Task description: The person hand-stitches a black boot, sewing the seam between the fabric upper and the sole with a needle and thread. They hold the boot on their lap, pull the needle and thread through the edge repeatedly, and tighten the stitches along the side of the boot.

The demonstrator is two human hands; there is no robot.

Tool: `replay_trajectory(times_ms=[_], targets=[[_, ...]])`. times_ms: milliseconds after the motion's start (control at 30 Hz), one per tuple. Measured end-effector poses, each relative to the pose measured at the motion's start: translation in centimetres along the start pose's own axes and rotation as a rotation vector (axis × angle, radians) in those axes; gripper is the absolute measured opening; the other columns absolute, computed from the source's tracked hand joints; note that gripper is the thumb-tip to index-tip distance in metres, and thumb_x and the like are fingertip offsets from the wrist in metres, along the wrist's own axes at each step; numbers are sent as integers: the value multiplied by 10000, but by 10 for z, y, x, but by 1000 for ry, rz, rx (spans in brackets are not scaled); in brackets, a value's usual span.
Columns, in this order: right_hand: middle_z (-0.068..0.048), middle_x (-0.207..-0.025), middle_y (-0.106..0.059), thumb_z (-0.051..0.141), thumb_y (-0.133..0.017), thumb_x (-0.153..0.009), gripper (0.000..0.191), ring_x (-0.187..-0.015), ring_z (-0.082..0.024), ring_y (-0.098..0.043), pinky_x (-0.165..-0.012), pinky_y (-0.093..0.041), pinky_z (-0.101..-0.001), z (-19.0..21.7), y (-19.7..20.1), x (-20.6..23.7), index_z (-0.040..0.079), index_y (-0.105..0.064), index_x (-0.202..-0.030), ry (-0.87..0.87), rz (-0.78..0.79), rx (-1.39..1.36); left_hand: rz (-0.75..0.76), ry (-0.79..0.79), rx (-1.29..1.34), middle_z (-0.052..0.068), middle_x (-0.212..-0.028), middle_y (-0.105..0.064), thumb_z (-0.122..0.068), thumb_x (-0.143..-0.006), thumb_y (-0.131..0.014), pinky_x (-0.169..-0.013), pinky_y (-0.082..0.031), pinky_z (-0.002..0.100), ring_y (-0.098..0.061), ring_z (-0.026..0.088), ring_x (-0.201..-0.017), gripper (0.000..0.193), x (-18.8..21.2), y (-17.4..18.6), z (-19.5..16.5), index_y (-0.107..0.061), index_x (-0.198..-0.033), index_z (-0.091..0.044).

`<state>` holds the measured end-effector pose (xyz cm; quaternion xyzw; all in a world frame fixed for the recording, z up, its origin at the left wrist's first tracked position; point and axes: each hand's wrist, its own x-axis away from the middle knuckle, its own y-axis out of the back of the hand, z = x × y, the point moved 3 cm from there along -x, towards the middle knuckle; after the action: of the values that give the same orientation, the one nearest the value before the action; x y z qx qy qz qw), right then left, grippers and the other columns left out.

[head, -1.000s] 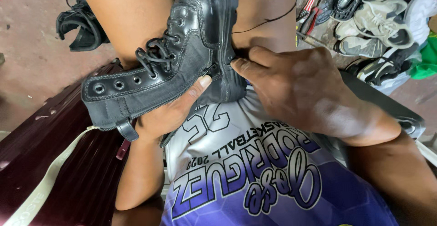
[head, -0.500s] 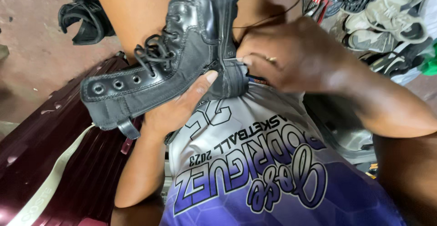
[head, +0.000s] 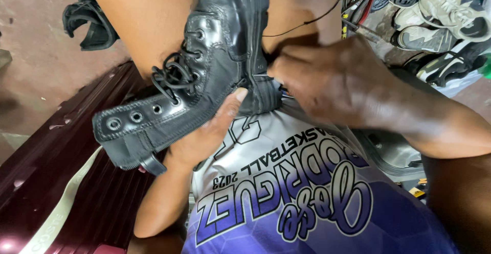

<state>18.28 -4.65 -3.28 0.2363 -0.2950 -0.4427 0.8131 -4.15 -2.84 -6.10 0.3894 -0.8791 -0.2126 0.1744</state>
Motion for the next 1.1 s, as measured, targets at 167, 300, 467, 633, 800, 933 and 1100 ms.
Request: replay_trajectory(times_ms=[167,300,467,633,800,933,1100], targets=[[-92,-880,-630,19,-638,-776,177,-651,-229,-647,-468,-510,-384,25,6,6,34,-597,-947,68,-106,262,-39,-65,21,142,-1257,-701,-162,-1023,-772,-1061,-530,393,-688,275,-1146,350,1,-5,-1,-655,-1297,23],[-85,-846,-595,63,-646,-746,232,-654,-231,-646,-518,-518,-411,25,-8,-8,41,-582,-968,63,-74,394,-44,-56,72,163,-1302,-678,-151,-1022,-760,-1095,-515,411,-664,295,-1206,382,-2,-10,6,-625,-1338,15],[-89,-864,-603,71,-632,-905,107,-673,-227,-657,-523,-522,-360,19,-15,-23,42,-570,-987,47,-159,313,1,18,190,125,-1247,-713,-124,-1012,-733,-1018,-538,377,-684,254,-1132,319,-5,-13,8,-663,-1297,2],[-38,-718,-613,165,-647,-1021,142,-521,-221,-604,-449,-489,-365,0,-7,-12,85,-592,-918,-31,5,153,-110,159,222,98,-1153,-732,-104,-976,-759,-964,-558,337,-696,197,-1047,236,28,3,8,-716,-1163,33],[-71,-811,-695,217,-689,-1022,113,-671,-243,-672,-591,-528,-398,-13,-1,1,105,-668,-1026,-64,-45,54,-539,536,858,72,-1130,-728,-150,-996,-673,-868,-579,304,-693,168,-955,246,82,26,36,-673,-1199,-10],[-75,-810,-720,200,-717,-972,117,-609,-241,-679,-567,-523,-392,-20,-4,2,88,-708,-1005,-175,-22,-15,-603,674,67,158,-1202,-651,-72,-1004,-671,-701,-457,309,-627,212,-953,187,100,44,27,-655,-1142,53],[-99,-869,-703,187,-718,-984,118,-753,-309,-689,-637,-525,-403,-18,0,2,79,-682,-1015,-60,-88,4,-370,172,-181,141,-1139,-717,-43,-1000,-644,-923,-542,358,-692,284,-996,178,73,26,-10,-697,-1168,-66]])
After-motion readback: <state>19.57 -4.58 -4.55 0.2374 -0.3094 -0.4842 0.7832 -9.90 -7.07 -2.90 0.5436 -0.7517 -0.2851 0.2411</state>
